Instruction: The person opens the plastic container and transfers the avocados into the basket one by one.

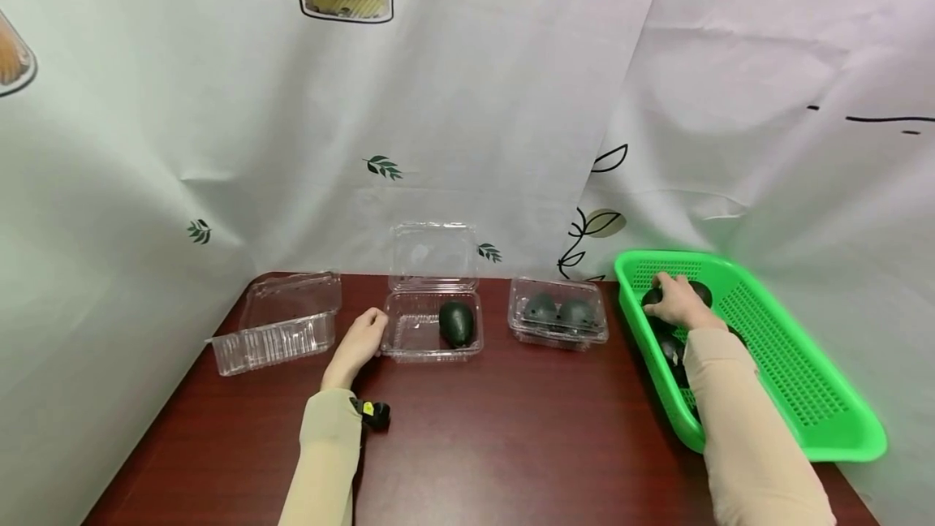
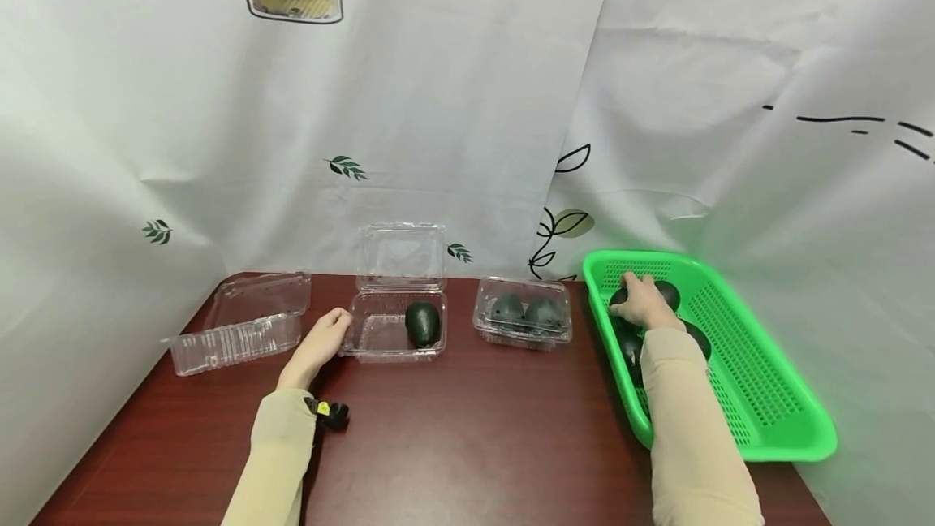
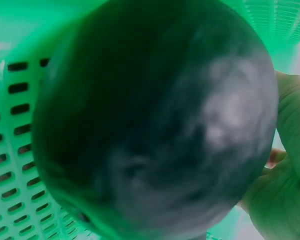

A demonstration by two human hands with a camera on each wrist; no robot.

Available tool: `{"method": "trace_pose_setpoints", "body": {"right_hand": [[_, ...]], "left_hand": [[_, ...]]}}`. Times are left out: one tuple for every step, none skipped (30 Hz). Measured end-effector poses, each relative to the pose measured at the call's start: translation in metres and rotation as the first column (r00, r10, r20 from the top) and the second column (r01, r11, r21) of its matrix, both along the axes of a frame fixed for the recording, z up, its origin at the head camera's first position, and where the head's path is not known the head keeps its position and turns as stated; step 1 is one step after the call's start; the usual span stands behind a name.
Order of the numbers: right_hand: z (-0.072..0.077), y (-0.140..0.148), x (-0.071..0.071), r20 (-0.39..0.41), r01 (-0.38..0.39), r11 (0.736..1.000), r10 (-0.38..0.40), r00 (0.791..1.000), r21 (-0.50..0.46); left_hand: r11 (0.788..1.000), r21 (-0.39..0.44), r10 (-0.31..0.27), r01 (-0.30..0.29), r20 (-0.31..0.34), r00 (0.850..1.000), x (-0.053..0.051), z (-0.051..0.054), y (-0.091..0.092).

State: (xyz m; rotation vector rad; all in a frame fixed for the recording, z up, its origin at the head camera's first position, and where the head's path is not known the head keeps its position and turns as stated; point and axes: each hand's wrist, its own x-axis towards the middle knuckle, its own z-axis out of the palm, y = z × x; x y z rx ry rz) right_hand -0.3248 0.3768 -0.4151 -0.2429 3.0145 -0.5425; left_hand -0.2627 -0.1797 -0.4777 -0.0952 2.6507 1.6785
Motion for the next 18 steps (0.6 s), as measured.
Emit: {"method": "trace_pose_setpoints", "body": {"right_hand": [[0.0, 0.0, 0.001, 0.002, 0.004, 1.0, -0.004, 1.0, -0.003], [0.0, -0.001, 0.001, 0.003, 0.007, 1.0, -0.007, 1.0, -0.003], [0.001, -0.001, 0.002, 0.006, 0.009, 1.0, -0.009, 1.0, -0.002], [0.001, -0.001, 0.002, 0.011, 0.011, 1.0, -0.011, 1.0, 0.0], [0.002, -0.001, 0.003, 0.018, 0.013, 1.0, -0.013, 1.0, 0.004], [0.003, -0.001, 0.004, 0.027, 0.014, 1.0, -0.014, 1.0, 0.005], [0.005, -0.002, 0.004, 0.034, 0.014, 1.0, -0.015, 0.999, 0.008], [0.007, -0.002, 0.004, 0.039, 0.017, 1.0, -0.017, 0.999, 0.01], [0.009, -0.002, 0.004, 0.039, 0.015, 1.0, -0.015, 0.999, 0.012], [0.012, -0.002, 0.004, 0.039, 0.015, 1.0, -0.015, 0.999, 0.01], [0.015, -0.002, 0.004, 0.037, 0.013, 1.0, -0.013, 0.999, 0.005], [0.019, -0.003, 0.003, 0.03, 0.011, 1.0, -0.011, 0.999, -0.001], [0.023, -0.004, 0.003, 0.023, 0.008, 1.0, -0.008, 1.0, -0.002], [0.027, -0.004, 0.002, 0.017, 0.007, 1.0, -0.007, 1.0, -0.006], [0.031, -0.005, 0.001, 0.011, 0.001, 1.0, -0.001, 1.0, -0.011], [0.036, -0.006, 0.001, 0.008, 0.0, 1.0, 0.0, 1.0, -0.018], [0.04, -0.007, 0.001, 0.004, -0.001, 1.0, 0.001, 1.0, -0.027], [0.044, -0.009, 0.0, -0.004, -0.004, 1.0, 0.004, 1.0, -0.029]], "left_hand": [[1.0, -0.001, 0.001, -0.001, -0.001, 1.0, 0.0, 0.0, 0.0], [1.0, -0.002, 0.003, -0.003, -0.001, 1.0, 0.0, 0.0, 0.0], [1.0, -0.005, 0.003, -0.003, -0.001, 1.0, 0.0, 0.0, 0.0], [1.0, -0.005, 0.003, -0.003, -0.001, 1.0, 0.0, 0.0, 0.0], [1.0, -0.006, 0.003, -0.003, -0.001, 1.0, 0.0, 0.0, 0.0], [1.0, -0.006, 0.003, -0.003, -0.001, 1.0, 0.0, 0.0, 0.0], [1.0, -0.005, 0.003, -0.003, 0.0, 1.0, 0.0, 0.0, 0.001], [1.0, -0.001, 0.001, -0.001, 0.001, 1.0, -0.001, -0.001, 0.0], [1.0, 0.0, -0.001, 0.001, 0.003, 1.0, -0.001, -0.001, 0.0], [1.0, 0.001, -0.003, 0.003, 0.003, 1.0, -0.001, -0.001, 0.0], [1.0, 0.002, -0.004, 0.004, 0.003, 1.0, -0.001, -0.001, 0.0], [1.0, 0.003, -0.004, 0.004, 0.003, 1.0, -0.001, -0.001, 0.0], [1.0, 0.003, -0.005, 0.005, 0.005, 1.0, -0.001, -0.001, 0.0], [1.0, 0.002, -0.005, 0.005, 0.006, 1.0, -0.001, -0.001, -0.001], [1.0, -0.001, -0.008, 0.008, 0.007, 1.0, -0.001, -0.001, -0.001], [1.0, -0.001, -0.008, 0.008, 0.008, 1.0, -0.001, -0.001, -0.001], [1.0, 0.0, -0.009, 0.009, 0.009, 1.0, -0.001, -0.001, -0.002], [1.0, -0.002, -0.011, 0.011, 0.01, 1.0, -0.001, -0.001, -0.002]]}}
